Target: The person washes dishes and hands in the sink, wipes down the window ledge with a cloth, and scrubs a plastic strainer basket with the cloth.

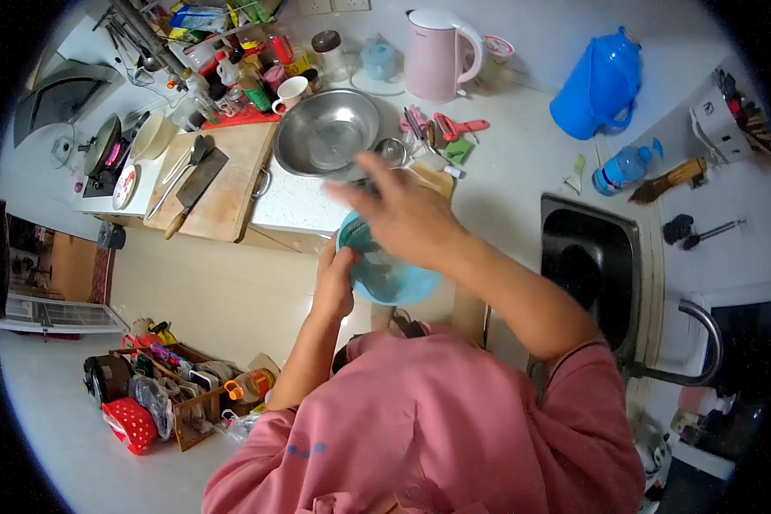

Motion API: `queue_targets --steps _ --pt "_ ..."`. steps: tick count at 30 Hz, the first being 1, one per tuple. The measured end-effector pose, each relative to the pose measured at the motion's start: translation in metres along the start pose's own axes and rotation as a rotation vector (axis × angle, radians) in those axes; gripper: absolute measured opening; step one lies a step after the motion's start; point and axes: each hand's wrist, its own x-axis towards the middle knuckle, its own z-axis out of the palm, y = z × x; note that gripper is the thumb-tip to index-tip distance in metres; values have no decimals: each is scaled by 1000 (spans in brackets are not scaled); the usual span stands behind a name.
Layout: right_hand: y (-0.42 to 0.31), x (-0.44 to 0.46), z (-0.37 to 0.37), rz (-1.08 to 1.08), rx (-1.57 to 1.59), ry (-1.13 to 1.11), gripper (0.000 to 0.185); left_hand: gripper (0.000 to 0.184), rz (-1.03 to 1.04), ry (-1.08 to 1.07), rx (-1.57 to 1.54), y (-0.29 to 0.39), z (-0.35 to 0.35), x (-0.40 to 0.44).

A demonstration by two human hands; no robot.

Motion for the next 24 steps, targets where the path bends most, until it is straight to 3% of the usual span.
queue_targets --steps 1,2,6,9,12,15,16,19,24 --pt "2 -1 -1 -90 -118 -149 44 51 -10 -21 38 1 1 1" --pt "9 -6 9 -178 -237 -149 33 53 -46 -21 109 16 11 -1" --pt "51 -17 21 127 -224 -240 25 52 73 128 226 14 10 -4" --pt "58 -31 36 337 -115 -216 31 51 133 207 311 10 11 -7" --pt "45 -36 35 702 149 -239 36 51 248 226 417 7 7 -4" --pt "39 -61 47 911 415 -189 35 51 367 265 328 6 6 -2" --pt "46 -83 78 951 666 16 32 53 446 277 434 6 7 -1" --pt "30 -84 74 1360 1360 92 27 52 443 277 304 7 12 3" --pt "-2 -76 62 1513 1553 123 24 54 497 385 216 -27 2 15"
